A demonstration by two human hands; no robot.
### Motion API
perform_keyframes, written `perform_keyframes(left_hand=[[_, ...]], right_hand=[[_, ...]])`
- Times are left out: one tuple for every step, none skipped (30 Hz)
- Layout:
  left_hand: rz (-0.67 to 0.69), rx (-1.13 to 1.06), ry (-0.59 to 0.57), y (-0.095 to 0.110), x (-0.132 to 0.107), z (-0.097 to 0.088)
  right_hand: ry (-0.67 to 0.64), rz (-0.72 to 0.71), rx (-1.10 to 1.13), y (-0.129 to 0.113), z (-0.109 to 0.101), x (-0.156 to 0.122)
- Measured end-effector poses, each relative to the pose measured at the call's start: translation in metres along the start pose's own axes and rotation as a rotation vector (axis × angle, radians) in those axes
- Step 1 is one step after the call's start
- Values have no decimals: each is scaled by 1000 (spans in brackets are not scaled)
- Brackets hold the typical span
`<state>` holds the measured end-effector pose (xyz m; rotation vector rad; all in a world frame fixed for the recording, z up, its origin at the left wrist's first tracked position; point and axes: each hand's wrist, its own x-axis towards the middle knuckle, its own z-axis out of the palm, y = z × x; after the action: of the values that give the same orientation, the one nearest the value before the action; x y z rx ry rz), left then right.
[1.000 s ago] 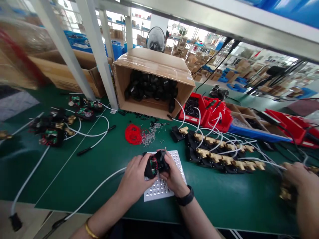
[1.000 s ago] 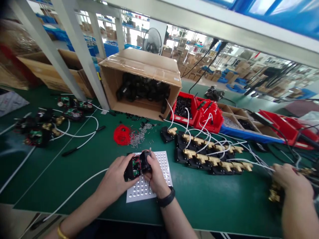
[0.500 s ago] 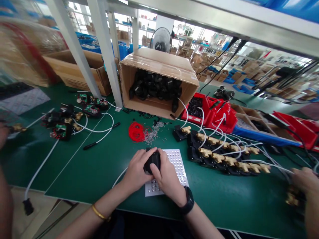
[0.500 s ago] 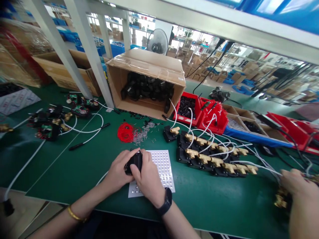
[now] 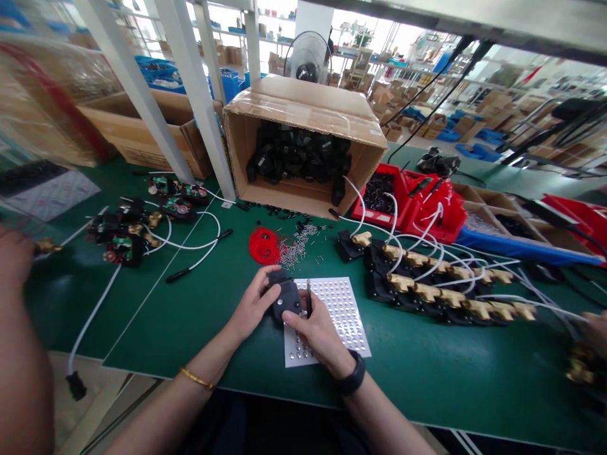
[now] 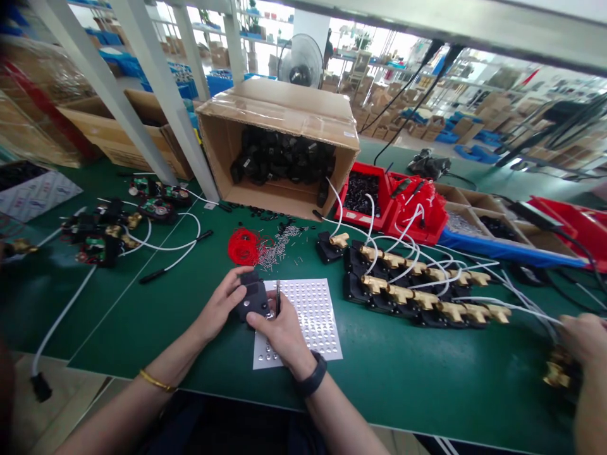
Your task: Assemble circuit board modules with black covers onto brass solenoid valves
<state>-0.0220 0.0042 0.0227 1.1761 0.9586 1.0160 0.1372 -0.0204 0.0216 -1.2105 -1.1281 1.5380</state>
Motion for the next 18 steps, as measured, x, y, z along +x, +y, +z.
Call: perform_keyframes(left_hand=[[-18,11,37,1,1,1],[-25,16,63,1,1,3],[-20,13,82,1,1,4],[-12,6,94,1,1,4],[-8,0,105,0,1,5],[-7,-3,115,-1,1,5],[-6,-1,128,-3,2,6],[-6,8,141,-4,3,7],[-2,24,152,-5,3,9],[10,48,160,-6,3,11],[24,80,166,-6,1,13],[29,116,173,-5,-3,14],[11,153,178,-3,-9,14],[-37,184,181,1,-18,12],[-119,197,175,7,-28,8],[-228,194,158,14,-39,0],[-338,185,137,22,-50,-9],[-420,184,121,31,-60,-20]], right_hand=[[8,0,-15,1,1,0],[15,1,-35,1,1,0],[24,1,-57,2,2,0],[32,3,-76,3,3,0],[40,4,-88,3,4,0],[46,1,-92,4,6,0],[51,-5,-85,4,8,0],[55,-8,-61,4,10,0],[57,1,-19,3,12,0],[56,29,40,2,12,1],[43,79,118,1,10,1],[16,147,206,-1,5,2],[-22,218,294,-4,-2,1],[-69,276,367,-9,-12,0],[-119,307,415,-14,-25,-3],[-159,303,428,-20,-38,-6],[-181,257,399,-26,-52,-10],[-188,173,320,-31,-64,-13]])
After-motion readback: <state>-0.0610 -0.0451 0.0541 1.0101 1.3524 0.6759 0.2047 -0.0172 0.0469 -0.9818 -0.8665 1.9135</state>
